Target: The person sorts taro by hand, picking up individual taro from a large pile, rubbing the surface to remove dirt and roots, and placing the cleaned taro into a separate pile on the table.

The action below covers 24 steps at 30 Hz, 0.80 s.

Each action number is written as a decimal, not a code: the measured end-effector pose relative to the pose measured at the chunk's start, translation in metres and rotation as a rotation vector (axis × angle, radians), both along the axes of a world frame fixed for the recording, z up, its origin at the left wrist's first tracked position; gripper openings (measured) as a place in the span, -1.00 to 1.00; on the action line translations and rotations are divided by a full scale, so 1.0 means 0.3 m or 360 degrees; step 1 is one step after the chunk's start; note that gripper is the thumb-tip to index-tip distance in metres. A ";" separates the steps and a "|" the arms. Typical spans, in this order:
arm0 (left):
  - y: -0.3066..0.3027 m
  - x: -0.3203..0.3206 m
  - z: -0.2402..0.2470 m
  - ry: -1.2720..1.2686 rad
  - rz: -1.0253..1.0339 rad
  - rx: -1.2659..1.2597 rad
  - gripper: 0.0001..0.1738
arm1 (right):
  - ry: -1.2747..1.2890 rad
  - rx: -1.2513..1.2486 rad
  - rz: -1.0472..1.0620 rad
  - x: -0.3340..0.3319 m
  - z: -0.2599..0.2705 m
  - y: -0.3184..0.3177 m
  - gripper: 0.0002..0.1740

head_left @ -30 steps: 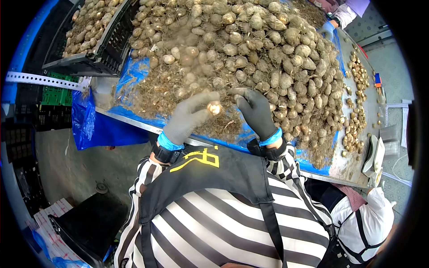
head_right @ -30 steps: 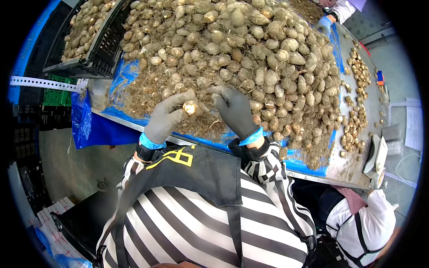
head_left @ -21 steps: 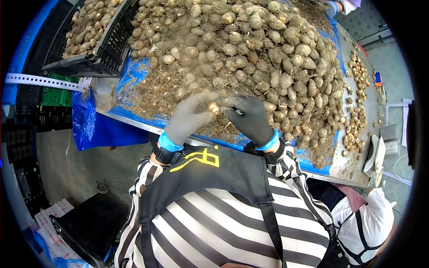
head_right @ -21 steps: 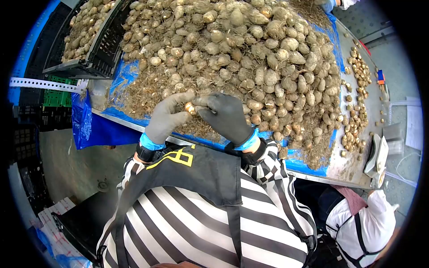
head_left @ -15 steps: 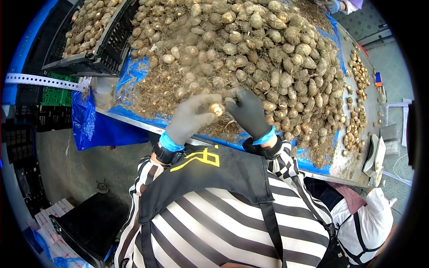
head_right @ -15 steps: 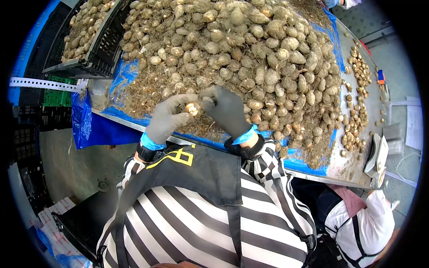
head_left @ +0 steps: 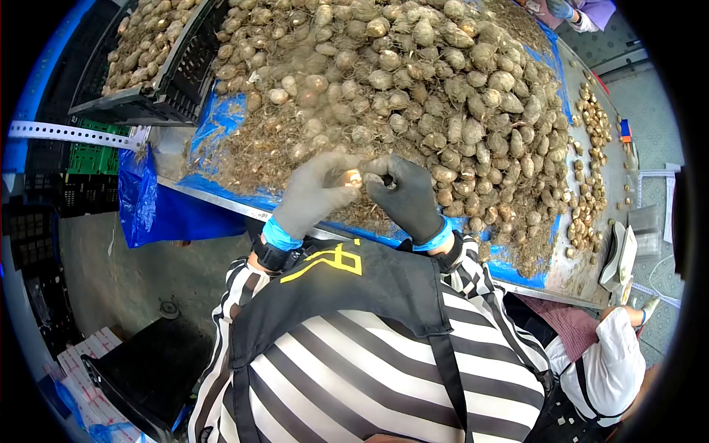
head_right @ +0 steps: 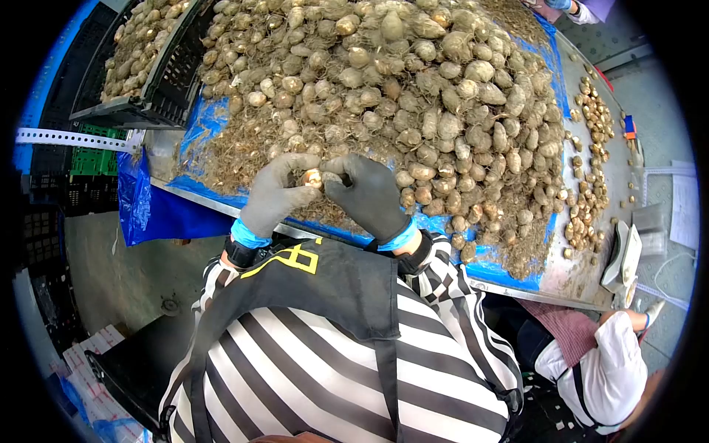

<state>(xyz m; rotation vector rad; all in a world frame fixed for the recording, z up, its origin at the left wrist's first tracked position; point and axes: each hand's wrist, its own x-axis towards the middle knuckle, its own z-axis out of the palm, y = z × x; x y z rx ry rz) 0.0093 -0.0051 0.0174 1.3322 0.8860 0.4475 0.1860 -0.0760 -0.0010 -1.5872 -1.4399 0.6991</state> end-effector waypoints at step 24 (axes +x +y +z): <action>-0.005 -0.016 -0.071 -0.0460 0.0059 -0.0388 -0.42 | 0.0142 -0.0081 -0.0153 0.031 -0.086 0.034 -0.79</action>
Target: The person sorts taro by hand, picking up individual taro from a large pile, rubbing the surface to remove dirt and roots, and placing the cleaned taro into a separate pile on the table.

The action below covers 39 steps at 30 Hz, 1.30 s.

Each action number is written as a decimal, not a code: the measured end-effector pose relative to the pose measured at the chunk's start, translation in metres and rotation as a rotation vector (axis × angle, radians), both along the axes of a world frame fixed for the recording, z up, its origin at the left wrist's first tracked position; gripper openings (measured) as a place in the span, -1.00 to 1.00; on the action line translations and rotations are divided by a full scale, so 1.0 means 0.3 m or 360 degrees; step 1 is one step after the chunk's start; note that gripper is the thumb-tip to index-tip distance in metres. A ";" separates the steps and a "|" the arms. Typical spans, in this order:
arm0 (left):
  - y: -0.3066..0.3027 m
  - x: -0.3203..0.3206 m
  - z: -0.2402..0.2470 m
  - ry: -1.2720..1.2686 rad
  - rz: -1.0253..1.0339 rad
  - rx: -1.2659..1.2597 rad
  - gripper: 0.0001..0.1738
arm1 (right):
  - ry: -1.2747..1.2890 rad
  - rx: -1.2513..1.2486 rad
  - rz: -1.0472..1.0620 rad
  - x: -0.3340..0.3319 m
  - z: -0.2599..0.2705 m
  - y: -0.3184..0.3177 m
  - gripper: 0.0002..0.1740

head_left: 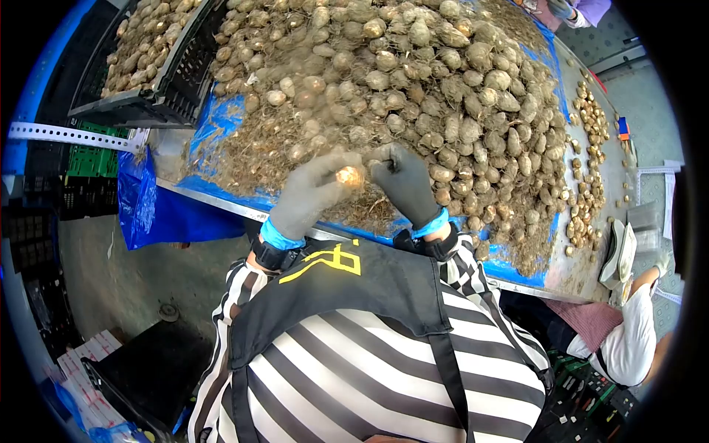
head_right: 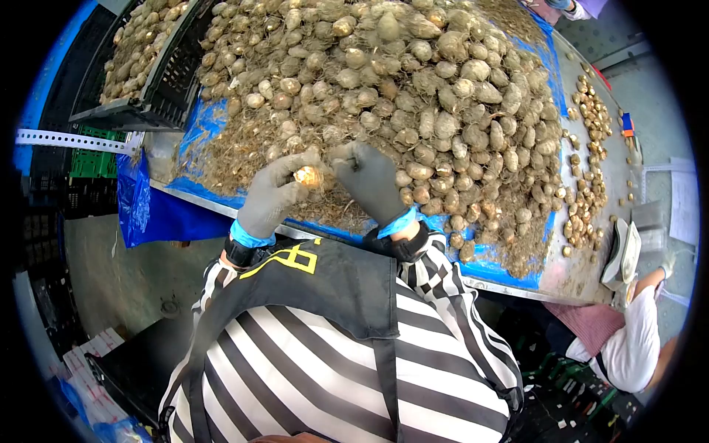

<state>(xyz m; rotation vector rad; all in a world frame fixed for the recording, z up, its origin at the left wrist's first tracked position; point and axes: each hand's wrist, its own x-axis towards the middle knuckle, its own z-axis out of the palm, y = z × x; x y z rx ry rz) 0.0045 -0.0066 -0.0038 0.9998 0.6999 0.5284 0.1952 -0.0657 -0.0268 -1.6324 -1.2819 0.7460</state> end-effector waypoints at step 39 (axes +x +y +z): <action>-0.003 0.018 0.023 0.0072 0.0157 0.0174 -0.35 | 0.0195 0.0148 0.0144 -0.013 0.064 -0.036 -0.70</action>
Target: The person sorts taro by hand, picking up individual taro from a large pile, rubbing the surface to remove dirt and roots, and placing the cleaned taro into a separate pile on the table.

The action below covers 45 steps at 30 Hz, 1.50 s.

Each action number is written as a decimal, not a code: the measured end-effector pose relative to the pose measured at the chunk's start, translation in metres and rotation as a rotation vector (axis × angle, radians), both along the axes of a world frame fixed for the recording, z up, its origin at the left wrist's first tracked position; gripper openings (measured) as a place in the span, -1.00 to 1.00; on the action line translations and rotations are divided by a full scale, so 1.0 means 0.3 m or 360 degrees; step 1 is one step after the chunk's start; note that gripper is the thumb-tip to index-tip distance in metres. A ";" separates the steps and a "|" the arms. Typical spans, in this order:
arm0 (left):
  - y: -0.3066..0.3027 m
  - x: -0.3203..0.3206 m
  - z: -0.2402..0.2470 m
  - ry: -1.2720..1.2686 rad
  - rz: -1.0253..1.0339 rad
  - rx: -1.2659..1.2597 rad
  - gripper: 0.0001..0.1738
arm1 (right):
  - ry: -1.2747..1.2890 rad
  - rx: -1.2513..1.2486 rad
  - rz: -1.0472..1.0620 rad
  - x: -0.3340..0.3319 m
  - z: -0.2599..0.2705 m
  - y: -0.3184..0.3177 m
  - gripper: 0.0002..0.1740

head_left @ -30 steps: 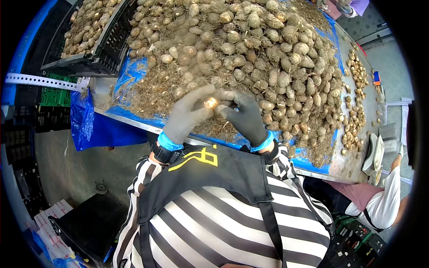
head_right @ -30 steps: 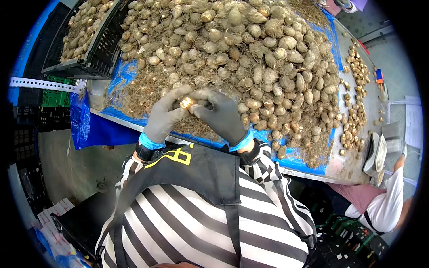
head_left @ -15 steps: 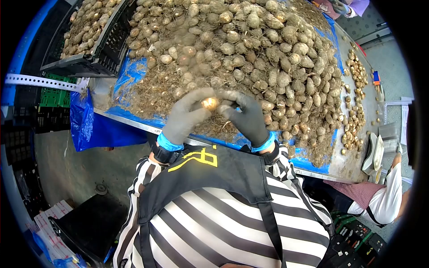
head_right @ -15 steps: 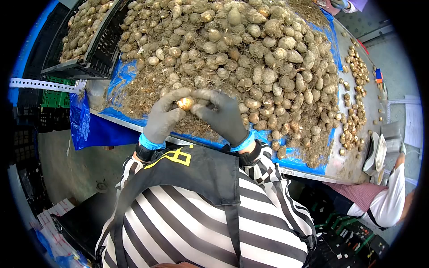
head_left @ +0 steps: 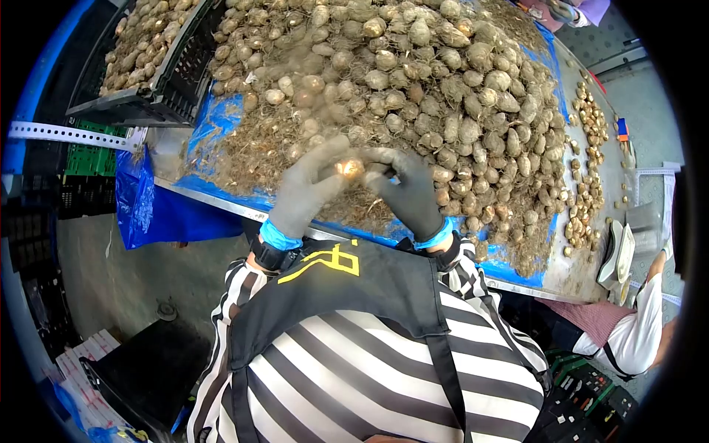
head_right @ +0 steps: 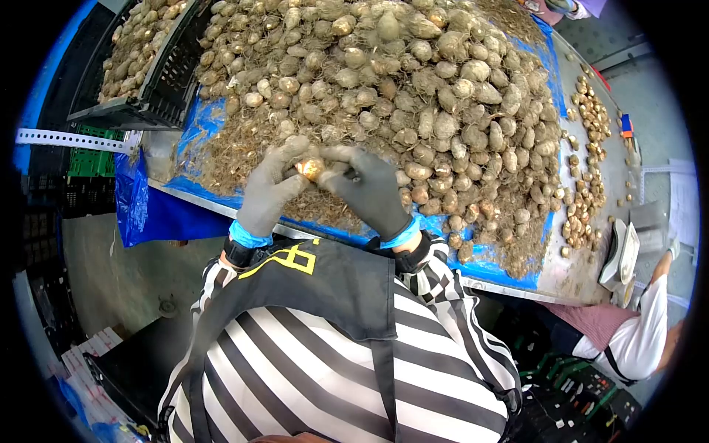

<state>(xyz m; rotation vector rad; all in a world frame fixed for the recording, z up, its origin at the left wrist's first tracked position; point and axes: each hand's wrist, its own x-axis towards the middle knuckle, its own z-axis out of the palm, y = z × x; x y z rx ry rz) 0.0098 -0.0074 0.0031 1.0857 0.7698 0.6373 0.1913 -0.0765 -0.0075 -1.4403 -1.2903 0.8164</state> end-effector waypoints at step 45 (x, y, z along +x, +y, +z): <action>-0.006 -0.003 -0.003 0.0434 -0.0044 0.0614 -0.13 | -0.0358 -0.0138 -0.0101 0.038 -0.099 0.016 -0.84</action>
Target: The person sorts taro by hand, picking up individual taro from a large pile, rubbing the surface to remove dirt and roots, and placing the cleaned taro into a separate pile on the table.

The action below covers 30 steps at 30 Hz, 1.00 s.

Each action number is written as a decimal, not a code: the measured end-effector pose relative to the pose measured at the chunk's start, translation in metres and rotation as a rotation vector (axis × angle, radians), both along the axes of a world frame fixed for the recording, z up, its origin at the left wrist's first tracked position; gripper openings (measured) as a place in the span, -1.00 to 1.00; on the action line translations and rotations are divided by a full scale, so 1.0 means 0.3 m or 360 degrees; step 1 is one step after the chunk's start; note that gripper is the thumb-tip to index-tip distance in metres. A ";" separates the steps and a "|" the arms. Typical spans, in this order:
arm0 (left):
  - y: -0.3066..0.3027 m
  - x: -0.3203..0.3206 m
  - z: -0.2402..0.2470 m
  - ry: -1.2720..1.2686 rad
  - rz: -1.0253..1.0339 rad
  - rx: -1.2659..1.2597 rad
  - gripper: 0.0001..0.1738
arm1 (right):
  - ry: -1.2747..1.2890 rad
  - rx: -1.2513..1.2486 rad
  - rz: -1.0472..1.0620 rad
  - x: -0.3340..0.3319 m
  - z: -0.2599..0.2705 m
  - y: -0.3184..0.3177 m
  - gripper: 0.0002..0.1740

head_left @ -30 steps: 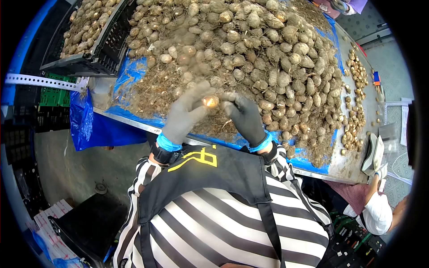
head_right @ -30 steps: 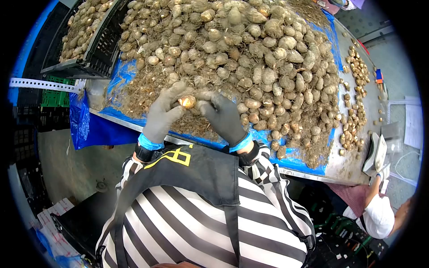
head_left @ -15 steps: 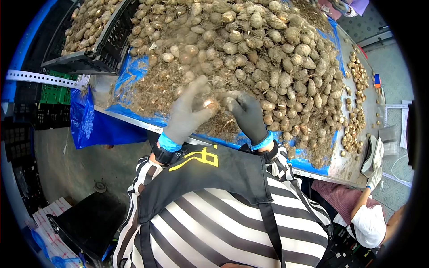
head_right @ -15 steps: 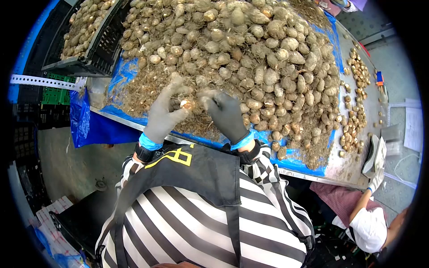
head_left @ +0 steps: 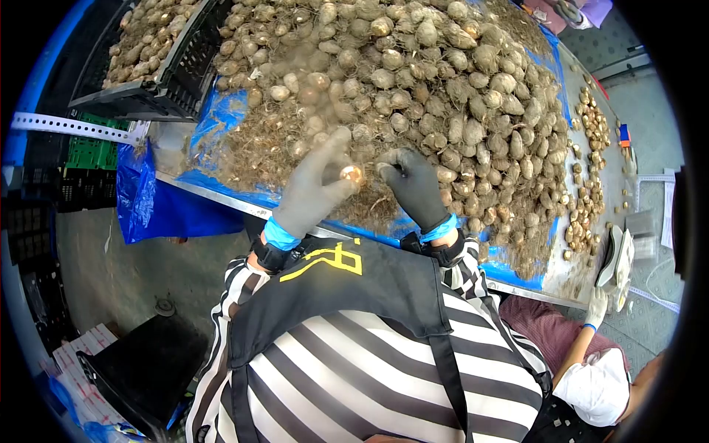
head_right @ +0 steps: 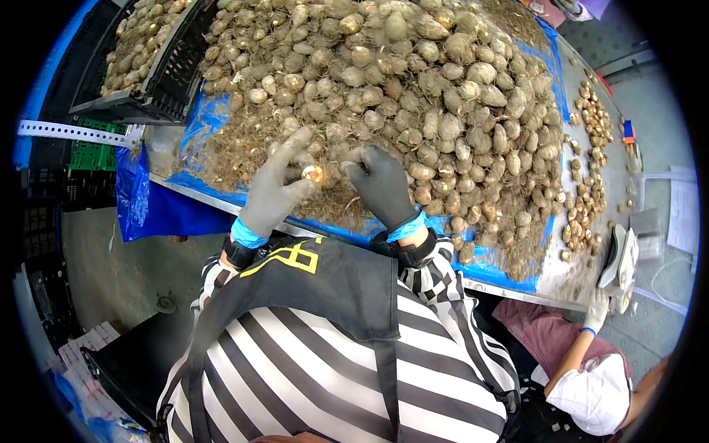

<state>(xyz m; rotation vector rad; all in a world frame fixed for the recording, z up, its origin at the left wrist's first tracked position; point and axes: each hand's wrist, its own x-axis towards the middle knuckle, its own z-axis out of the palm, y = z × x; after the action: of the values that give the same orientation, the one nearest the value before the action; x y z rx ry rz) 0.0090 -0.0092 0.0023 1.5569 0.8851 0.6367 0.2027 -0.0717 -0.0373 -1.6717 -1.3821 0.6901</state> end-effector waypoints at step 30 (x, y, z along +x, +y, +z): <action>0.012 -0.014 0.008 0.0023 -0.0008 0.0005 -0.16 | -0.0209 0.0405 0.0290 -0.059 0.116 -0.001 -0.88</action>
<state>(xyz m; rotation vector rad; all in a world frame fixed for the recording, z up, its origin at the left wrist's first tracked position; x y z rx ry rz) 0.0049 -0.0058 0.0047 1.5681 0.8915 0.6245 0.1850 -0.0721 -0.0024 -1.4230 -1.6566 0.4871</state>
